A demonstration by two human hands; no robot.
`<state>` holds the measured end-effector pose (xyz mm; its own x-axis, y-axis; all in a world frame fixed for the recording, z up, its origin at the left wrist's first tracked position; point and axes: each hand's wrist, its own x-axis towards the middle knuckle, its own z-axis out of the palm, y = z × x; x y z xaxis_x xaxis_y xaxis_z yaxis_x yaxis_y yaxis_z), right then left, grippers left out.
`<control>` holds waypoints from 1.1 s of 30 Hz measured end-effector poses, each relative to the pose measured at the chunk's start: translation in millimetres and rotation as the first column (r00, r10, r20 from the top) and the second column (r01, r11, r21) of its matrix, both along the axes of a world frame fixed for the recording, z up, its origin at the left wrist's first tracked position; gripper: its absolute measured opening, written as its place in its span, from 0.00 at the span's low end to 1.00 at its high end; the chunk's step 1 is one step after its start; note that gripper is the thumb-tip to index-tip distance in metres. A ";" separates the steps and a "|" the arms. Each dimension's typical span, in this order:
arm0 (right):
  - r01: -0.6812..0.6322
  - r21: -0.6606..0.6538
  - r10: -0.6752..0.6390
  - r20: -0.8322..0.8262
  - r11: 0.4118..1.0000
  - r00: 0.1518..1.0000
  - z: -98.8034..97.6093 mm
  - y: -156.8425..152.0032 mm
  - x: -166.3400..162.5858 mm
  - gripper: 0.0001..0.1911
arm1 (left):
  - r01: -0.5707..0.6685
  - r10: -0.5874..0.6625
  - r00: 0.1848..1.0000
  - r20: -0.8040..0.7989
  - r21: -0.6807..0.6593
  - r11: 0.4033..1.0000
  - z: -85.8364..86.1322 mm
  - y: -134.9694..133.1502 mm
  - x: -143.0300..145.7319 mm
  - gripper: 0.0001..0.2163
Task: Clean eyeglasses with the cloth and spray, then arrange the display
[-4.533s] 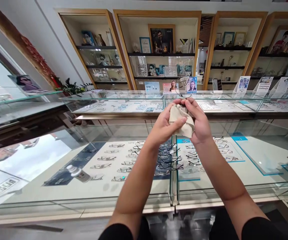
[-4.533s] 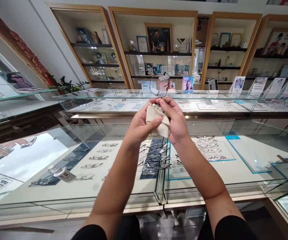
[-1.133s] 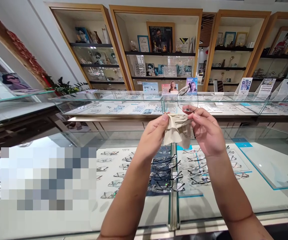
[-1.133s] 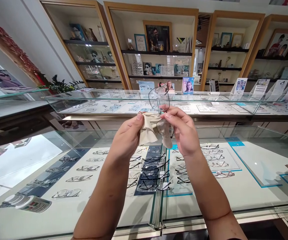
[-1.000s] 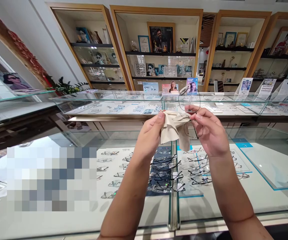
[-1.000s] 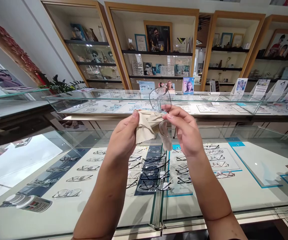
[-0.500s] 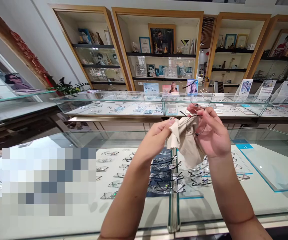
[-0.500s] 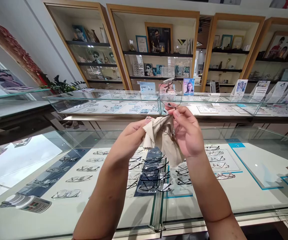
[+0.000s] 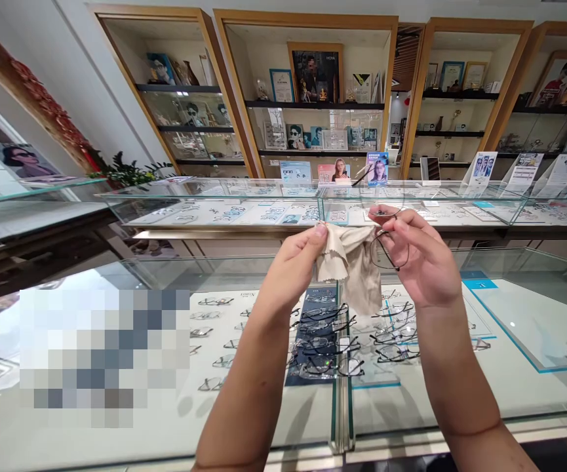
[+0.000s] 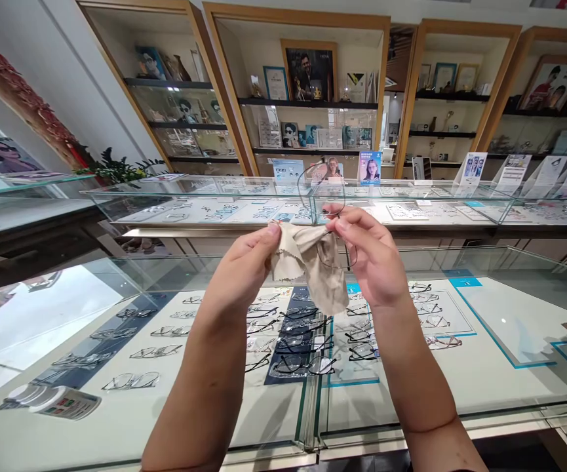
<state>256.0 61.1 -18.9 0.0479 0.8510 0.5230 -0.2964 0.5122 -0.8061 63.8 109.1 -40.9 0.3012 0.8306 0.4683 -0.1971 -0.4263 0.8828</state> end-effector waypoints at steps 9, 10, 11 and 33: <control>-0.031 -0.021 0.035 0.206 0.999 0.978 -7.6 15.4 -9.1 0.04 | -0.122 0.126 0.962 0.242 -0.031 0.992 3.5 0.1 -1.0 0.21; -0.032 -0.028 0.037 0.217 0.999 0.975 -8.8 16.7 -10.0 0.04 | -0.108 0.112 0.966 0.232 -0.032 0.994 3.8 -0.7 -0.5 0.22; -0.031 -0.033 0.038 0.226 0.999 0.973 -10.0 17.8 -10.8 0.04 | -0.085 0.090 0.972 0.218 -0.031 0.996 3.9 -1.6 0.0 0.22; -0.284 -0.151 0.315 0.251 0.947 0.915 -13.7 16.7 -18.4 0.11 | -0.257 0.215 0.946 0.243 0.159 0.953 0.8 -7.8 12.9 0.25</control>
